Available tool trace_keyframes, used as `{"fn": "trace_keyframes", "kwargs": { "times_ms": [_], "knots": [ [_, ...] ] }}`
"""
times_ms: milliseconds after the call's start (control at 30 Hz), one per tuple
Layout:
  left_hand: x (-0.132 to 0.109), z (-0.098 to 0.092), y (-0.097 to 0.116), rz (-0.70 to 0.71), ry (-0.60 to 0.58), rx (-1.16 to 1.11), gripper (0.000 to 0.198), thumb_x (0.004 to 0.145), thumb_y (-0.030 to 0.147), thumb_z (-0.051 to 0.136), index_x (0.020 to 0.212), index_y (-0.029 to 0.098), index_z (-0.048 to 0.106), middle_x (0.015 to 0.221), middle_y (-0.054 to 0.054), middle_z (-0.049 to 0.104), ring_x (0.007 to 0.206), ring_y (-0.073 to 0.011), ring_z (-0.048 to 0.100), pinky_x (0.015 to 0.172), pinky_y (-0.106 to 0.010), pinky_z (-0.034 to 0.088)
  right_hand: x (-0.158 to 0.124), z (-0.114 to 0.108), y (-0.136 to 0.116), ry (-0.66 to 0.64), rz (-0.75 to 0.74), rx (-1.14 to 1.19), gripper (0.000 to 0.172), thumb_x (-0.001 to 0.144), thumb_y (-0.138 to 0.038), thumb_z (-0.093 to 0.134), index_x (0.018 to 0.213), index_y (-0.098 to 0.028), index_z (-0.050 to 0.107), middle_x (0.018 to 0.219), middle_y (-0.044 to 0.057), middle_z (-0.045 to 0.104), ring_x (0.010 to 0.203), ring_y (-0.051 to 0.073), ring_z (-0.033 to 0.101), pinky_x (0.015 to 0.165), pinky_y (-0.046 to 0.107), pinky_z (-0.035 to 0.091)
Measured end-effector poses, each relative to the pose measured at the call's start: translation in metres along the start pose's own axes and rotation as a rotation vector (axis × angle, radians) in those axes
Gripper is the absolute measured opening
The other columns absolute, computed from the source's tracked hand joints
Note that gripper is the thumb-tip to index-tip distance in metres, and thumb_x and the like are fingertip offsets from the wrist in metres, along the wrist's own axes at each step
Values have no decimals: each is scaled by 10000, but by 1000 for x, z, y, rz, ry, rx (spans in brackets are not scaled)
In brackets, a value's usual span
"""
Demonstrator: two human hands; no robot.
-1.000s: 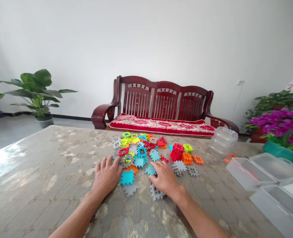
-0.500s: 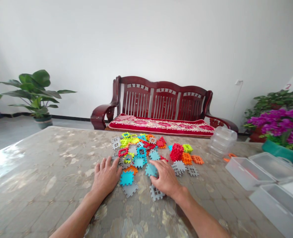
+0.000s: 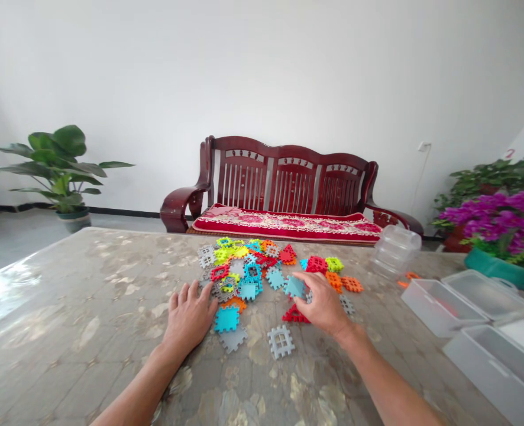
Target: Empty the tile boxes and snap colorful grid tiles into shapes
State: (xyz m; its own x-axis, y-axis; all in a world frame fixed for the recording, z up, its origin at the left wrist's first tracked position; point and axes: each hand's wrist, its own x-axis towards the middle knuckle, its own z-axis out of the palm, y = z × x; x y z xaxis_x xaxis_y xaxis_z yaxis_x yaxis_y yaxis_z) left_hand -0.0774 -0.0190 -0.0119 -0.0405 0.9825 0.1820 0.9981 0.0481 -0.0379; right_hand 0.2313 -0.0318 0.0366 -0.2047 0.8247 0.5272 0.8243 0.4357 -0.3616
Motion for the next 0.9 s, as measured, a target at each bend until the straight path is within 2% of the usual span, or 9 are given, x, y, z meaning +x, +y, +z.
{"fn": "trace_keyframes", "kwargs": {
  "times_ms": [167,433,600,900],
  "knots": [
    [0,-1,0,-1,5,-21,504,969,395,388,1425,227,519,1488,-160,473,1398,-347,374,1126,-526,267,-8,-15,17,35,-8,-6,466,724,-191,612,1186,-228,663,1159,70,713,1086,255,624,1002,426,474],
    [0,1,0,0,13,-9,510,967,395,373,1427,233,521,1485,-155,476,1398,-345,379,1132,-522,261,-32,-41,65,130,146,-47,448,728,-263,598,1169,-234,671,1121,78,721,1030,263,642,936,436,511],
    [0,4,0,-3,33,-9,507,962,398,383,1419,234,531,1482,-153,483,1396,-346,386,1135,-516,262,-36,-36,77,126,185,-41,463,712,-258,589,1167,-237,671,1108,74,721,1009,249,650,887,403,535],
    [-1,1,0,8,28,-11,506,966,397,382,1421,230,528,1479,-163,484,1391,-353,386,1127,-528,268,-38,-26,76,78,158,-43,448,722,-232,579,1159,-222,677,1151,80,716,1068,254,641,944,419,520]
  ]
}}
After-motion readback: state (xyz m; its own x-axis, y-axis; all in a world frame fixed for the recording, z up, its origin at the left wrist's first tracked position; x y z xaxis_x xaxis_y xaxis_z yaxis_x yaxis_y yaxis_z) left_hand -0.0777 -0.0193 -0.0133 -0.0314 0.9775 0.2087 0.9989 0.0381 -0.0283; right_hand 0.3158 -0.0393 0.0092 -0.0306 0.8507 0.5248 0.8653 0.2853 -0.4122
